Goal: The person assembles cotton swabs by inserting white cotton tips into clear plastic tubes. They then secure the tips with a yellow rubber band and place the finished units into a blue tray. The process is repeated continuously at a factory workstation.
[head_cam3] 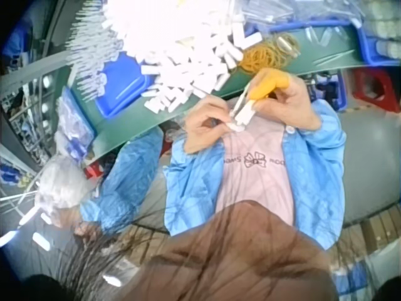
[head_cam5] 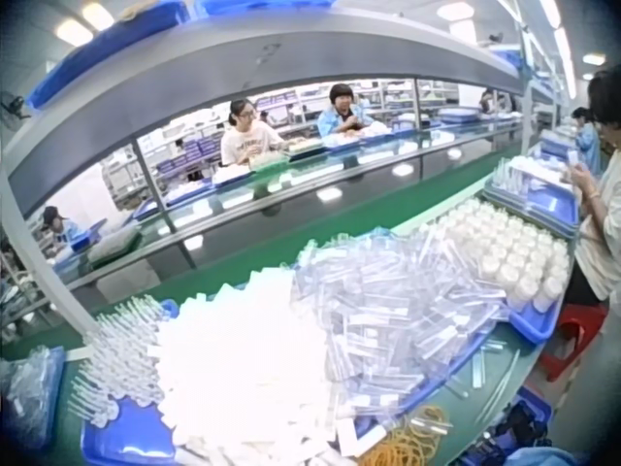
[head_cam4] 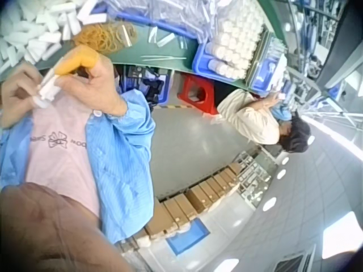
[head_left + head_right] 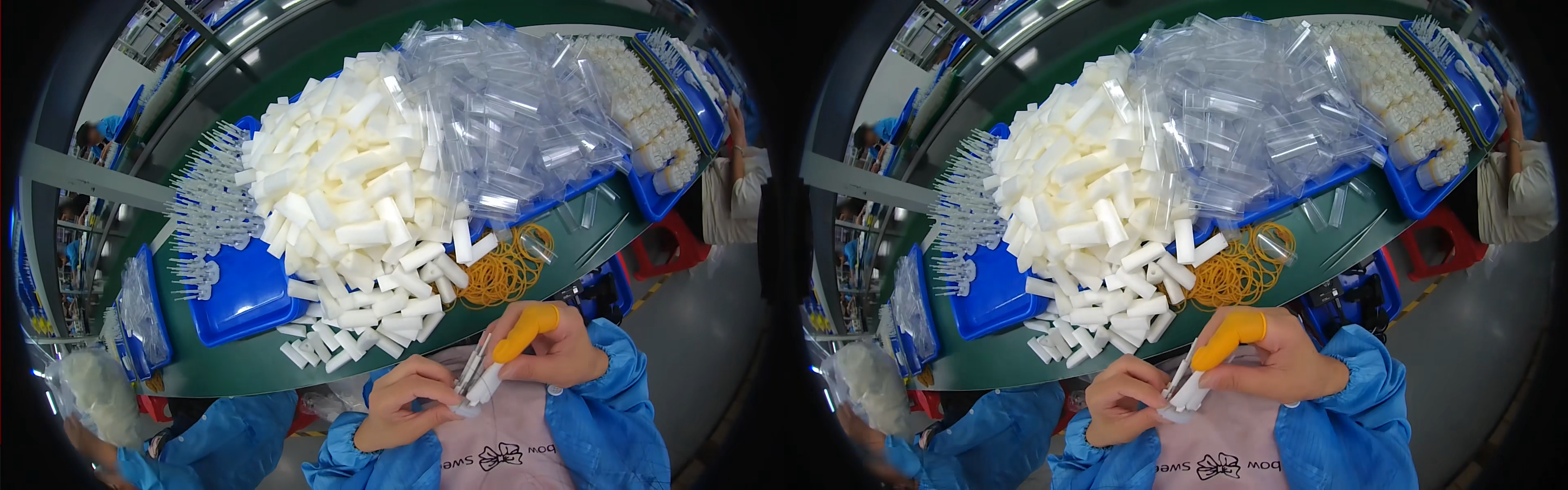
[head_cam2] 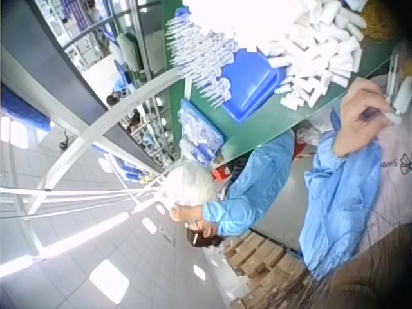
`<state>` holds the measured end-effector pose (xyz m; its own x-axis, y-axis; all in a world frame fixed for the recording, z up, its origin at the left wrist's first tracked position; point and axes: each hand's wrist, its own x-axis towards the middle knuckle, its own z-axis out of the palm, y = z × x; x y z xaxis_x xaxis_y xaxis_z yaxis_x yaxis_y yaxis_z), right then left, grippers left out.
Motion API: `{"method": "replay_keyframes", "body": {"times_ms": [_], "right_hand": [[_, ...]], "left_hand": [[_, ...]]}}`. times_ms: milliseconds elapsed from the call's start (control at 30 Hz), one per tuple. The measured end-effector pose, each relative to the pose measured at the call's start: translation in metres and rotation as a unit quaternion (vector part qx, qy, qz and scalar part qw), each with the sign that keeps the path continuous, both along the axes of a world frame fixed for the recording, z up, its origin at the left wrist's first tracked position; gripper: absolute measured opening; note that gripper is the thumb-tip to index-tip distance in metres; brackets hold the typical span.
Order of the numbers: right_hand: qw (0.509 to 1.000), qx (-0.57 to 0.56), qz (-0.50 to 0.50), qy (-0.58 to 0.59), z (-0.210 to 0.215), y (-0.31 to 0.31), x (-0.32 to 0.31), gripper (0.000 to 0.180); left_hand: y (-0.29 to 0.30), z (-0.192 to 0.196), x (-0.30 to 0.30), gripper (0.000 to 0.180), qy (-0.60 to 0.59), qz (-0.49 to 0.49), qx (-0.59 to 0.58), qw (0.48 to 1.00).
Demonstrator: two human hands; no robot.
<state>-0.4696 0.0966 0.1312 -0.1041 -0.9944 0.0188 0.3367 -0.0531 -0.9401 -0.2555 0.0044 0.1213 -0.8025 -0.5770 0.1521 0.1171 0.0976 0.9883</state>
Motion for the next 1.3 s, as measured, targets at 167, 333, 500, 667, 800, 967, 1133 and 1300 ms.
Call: {"method": "replay_keyframes", "body": {"times_ms": [167, 333, 500, 667, 800, 967, 1133, 1300], "right_hand": [[0.995, -0.062, 0.003, 0.075, 0.003, -0.005, 0.003, 0.014], [0.995, -0.053, 0.045, 0.072, 0.006, -0.011, 0.003, 0.020], [0.897, -0.108, -0.110, 0.415, 0.019, -0.042, -0.021, 0.032], [0.617, -0.174, -0.106, 0.760, -0.004, -0.066, -0.027, 0.028], [0.604, -0.192, -0.080, 0.769, -0.006, -0.073, -0.027, 0.024], [0.754, -0.179, -0.126, 0.619, 0.002, -0.067, -0.032, 0.018], [0.990, -0.051, -0.112, 0.068, 0.013, -0.051, -0.019, 0.027], [0.979, 0.022, -0.066, -0.193, 0.007, -0.045, -0.008, 0.035]], "left_hand": [[0.004, -0.009, 0.003, 0.024, 0.022, 0.031, 0.040, 0.998], [0.007, -0.008, 0.003, 0.022, 0.041, 0.048, 0.050, 0.997], [0.000, -0.007, 0.001, 0.022, 0.069, 0.156, 0.090, 0.981], [-0.004, -0.001, 0.005, 0.024, 0.102, 0.200, 0.183, 0.957], [-0.003, -0.005, 0.007, 0.025, 0.098, 0.214, 0.193, 0.952], [-0.004, -0.003, 0.004, 0.025, 0.102, 0.221, 0.190, 0.951], [-0.002, -0.007, 0.006, 0.024, 0.102, 0.178, 0.080, 0.975], [0.000, 0.002, -0.005, 0.023, 0.104, 0.104, 0.025, 0.989]]}}
